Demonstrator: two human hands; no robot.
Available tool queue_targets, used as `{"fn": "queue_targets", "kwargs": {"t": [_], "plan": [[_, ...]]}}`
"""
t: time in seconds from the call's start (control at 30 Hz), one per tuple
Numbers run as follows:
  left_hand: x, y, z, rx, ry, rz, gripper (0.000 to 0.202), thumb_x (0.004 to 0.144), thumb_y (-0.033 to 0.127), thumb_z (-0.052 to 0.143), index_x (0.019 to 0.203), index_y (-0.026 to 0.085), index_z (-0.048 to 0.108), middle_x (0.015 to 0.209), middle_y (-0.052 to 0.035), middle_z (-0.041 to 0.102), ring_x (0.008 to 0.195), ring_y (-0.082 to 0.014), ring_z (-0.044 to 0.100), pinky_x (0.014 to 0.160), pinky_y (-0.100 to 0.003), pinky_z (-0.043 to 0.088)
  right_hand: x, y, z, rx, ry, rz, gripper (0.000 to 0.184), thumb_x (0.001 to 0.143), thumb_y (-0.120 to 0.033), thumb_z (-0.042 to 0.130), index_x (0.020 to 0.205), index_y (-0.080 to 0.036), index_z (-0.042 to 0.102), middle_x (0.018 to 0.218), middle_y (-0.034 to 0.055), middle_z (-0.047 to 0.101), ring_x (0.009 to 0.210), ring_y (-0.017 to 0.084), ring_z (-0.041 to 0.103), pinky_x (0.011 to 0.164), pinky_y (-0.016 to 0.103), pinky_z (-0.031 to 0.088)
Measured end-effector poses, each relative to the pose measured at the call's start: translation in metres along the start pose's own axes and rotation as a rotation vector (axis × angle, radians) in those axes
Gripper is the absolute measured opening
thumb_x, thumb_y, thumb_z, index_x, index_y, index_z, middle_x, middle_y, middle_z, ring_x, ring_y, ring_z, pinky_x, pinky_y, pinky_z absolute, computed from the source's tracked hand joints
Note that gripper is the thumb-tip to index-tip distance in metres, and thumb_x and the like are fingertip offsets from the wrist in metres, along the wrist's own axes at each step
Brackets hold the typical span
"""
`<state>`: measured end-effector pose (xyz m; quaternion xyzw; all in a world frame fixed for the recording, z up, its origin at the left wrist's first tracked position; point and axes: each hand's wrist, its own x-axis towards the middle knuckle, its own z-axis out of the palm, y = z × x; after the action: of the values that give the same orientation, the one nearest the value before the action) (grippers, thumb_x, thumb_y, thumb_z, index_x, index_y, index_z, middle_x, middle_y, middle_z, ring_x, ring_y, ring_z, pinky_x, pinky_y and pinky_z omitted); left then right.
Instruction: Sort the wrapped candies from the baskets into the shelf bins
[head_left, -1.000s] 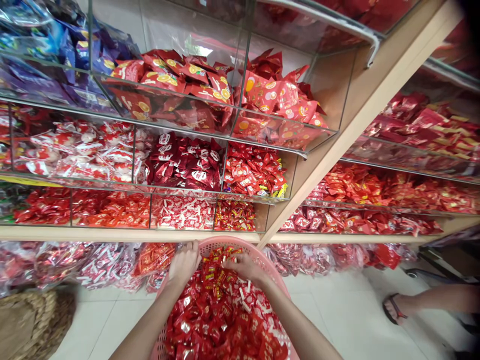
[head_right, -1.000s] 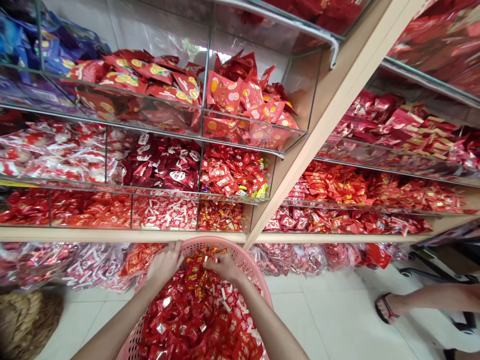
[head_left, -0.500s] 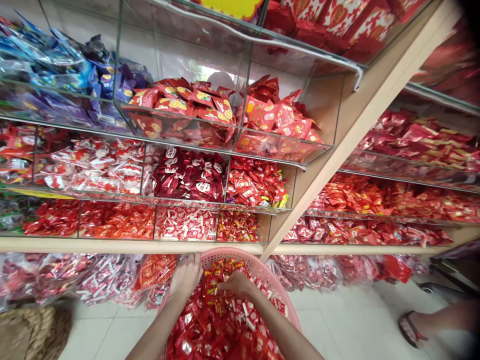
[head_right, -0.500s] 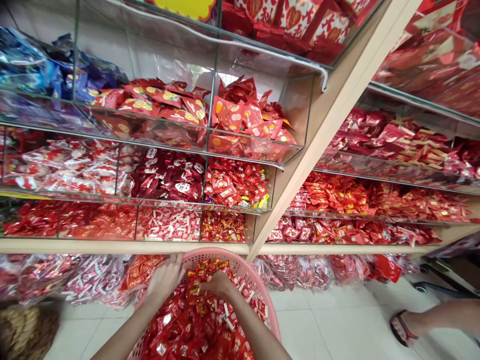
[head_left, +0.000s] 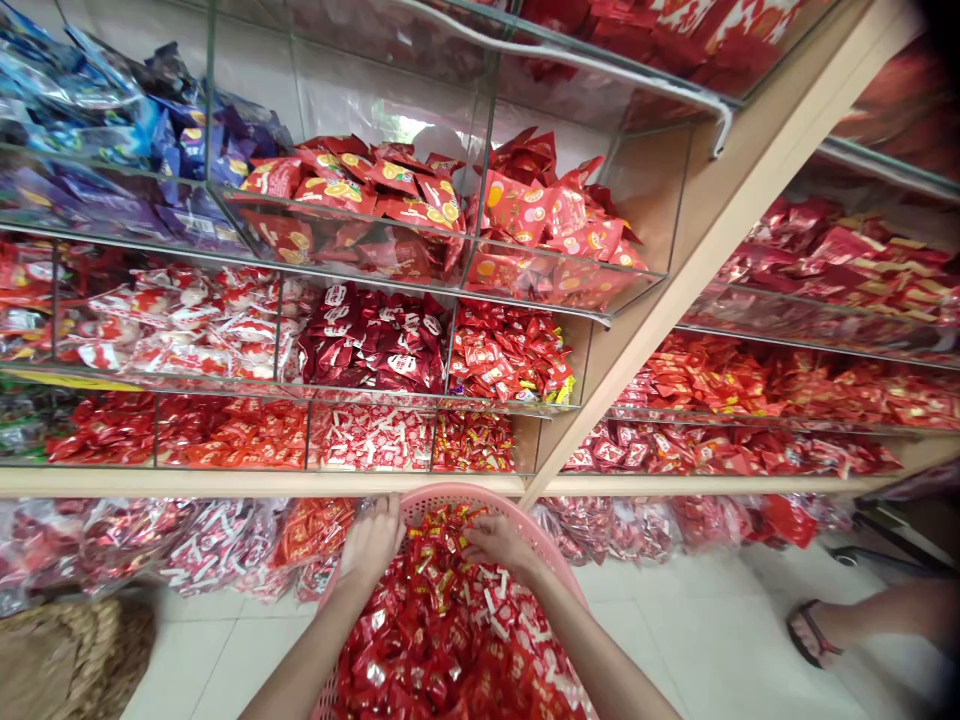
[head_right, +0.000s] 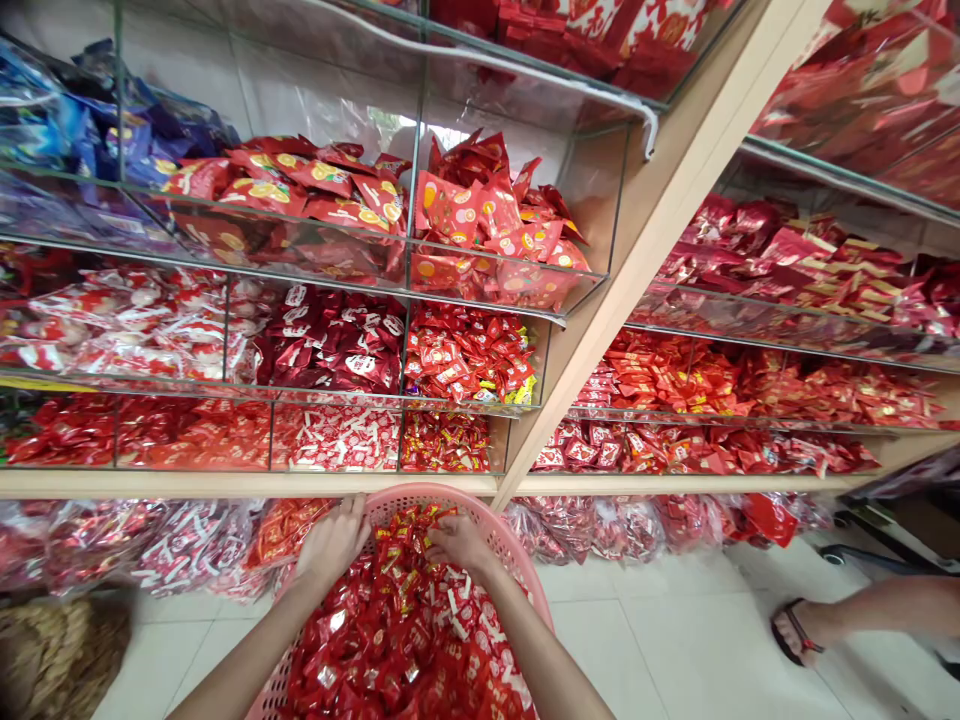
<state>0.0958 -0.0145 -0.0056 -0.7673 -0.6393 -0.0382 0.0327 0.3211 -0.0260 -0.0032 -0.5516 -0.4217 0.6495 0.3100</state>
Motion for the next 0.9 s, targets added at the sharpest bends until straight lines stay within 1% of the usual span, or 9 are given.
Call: {"fn": "queue_targets", "kwargs": {"t": [0.23, 0.33, 0.43, 0.5, 0.57, 0.67, 0.77, 0.83, 0.9], "plan": [[-0.001, 0.001, -0.005, 0.003, -0.024, 0.009, 0.038, 0.089, 0.022, 0.028, 0.120, 0.011, 0.046, 0.097, -0.0152, 0.061, 0.078, -0.0238, 0.062, 0.063, -0.033, 0.049, 0.004, 0.019, 0.022, -0.097, 0.123, -0.003, 0.038, 0.055, -0.049, 0.072, 0.062, -0.021, 0.048, 0.048, -0.0049, 0.056, 0.053, 0.017, 0.062, 0.050, 0.026, 0.046], [0.001, -0.001, -0.006, -0.037, -0.050, -0.001, 0.038, 0.089, 0.022, 0.028, 0.121, 0.011, 0.045, 0.103, -0.0163, 0.061, 0.081, -0.0236, 0.063, 0.064, -0.033, 0.048, 0.005, 0.017, 0.025, -0.256, 0.191, -0.050, 0.037, 0.061, -0.052, 0.066, 0.062, -0.021, 0.047, 0.042, -0.0050, 0.052, 0.043, 0.016, 0.057, 0.042, 0.023, 0.039], [0.004, -0.005, -0.010, -0.149, -0.111, -0.014, 0.040, 0.089, 0.027, 0.030, 0.123, 0.014, 0.045, 0.112, -0.0160, 0.061, 0.088, -0.0236, 0.063, 0.071, -0.034, 0.049, 0.005, 0.003, 0.016, -0.522, 0.385, -0.259, 0.039, 0.071, -0.051, 0.057, 0.051, -0.020, 0.042, 0.039, -0.0046, 0.045, 0.040, 0.012, 0.047, 0.041, 0.022, 0.029], [0.003, -0.008, -0.014, -0.230, -0.149, -0.013, 0.043, 0.088, 0.029, 0.032, 0.128, 0.015, 0.042, 0.119, -0.0155, 0.058, 0.098, -0.0232, 0.061, 0.080, -0.034, 0.047, 0.005, -0.014, 0.005, -0.609, 0.482, -0.408, 0.041, 0.075, -0.049, 0.052, 0.050, -0.019, 0.042, 0.043, -0.0032, 0.046, 0.043, 0.011, 0.044, 0.043, 0.022, 0.028], [-0.001, -0.012, -0.019, -0.275, -0.187, -0.023, 0.048, 0.088, 0.028, 0.033, 0.134, 0.016, 0.036, 0.125, -0.0151, 0.055, 0.104, -0.0234, 0.059, 0.084, -0.035, 0.046, 0.009, -0.033, -0.009, -0.632, 0.544, -0.504, 0.037, 0.079, -0.047, 0.048, 0.056, -0.018, 0.049, 0.049, -0.0021, 0.050, 0.046, 0.011, 0.044, 0.046, 0.022, 0.029], [-0.015, -0.016, -0.025, -0.276, -0.242, -0.083, 0.053, 0.088, 0.028, 0.031, 0.140, 0.019, 0.024, 0.128, -0.0153, 0.052, 0.096, -0.0241, 0.063, 0.078, -0.036, 0.048, 0.024, -0.061, -0.025, -0.734, 0.623, -0.551, 0.027, 0.083, -0.040, 0.046, 0.072, -0.018, 0.056, 0.061, 0.0005, 0.058, 0.055, 0.013, 0.052, 0.053, 0.023, 0.036], [-0.032, -0.018, -0.026, -0.253, -0.225, -0.135, 0.053, 0.089, 0.028, 0.029, 0.141, 0.018, 0.023, 0.132, -0.0170, 0.049, 0.096, -0.0248, 0.063, 0.077, -0.037, 0.048, 0.047, -0.083, -0.032, -0.942, 0.650, -0.410, 0.027, 0.079, -0.042, 0.052, 0.087, -0.017, 0.059, 0.086, 0.0103, 0.065, 0.077, 0.020, 0.060, 0.066, 0.029, 0.042], [-0.039, -0.018, -0.025, -0.245, -0.188, -0.143, 0.053, 0.089, 0.028, 0.028, 0.141, 0.016, 0.025, 0.133, -0.0182, 0.047, 0.104, -0.0258, 0.059, 0.079, -0.037, 0.047, 0.064, -0.094, -0.032, -1.032, 0.592, -0.185, 0.045, 0.071, -0.050, 0.061, 0.099, -0.015, 0.058, 0.105, 0.0180, 0.061, 0.093, 0.028, 0.059, 0.073, 0.036, 0.044], [-0.043, -0.019, -0.023, -0.246, -0.162, -0.146, 0.052, 0.089, 0.028, 0.028, 0.140, 0.015, 0.026, 0.132, -0.0183, 0.047, 0.108, -0.0260, 0.056, 0.080, -0.037, 0.047, 0.078, -0.101, -0.031, -1.037, 0.500, 0.019, 0.065, 0.060, -0.056, 0.069, 0.109, -0.015, 0.055, 0.118, 0.0219, 0.055, 0.104, 0.034, 0.055, 0.077, 0.041, 0.044]]}}
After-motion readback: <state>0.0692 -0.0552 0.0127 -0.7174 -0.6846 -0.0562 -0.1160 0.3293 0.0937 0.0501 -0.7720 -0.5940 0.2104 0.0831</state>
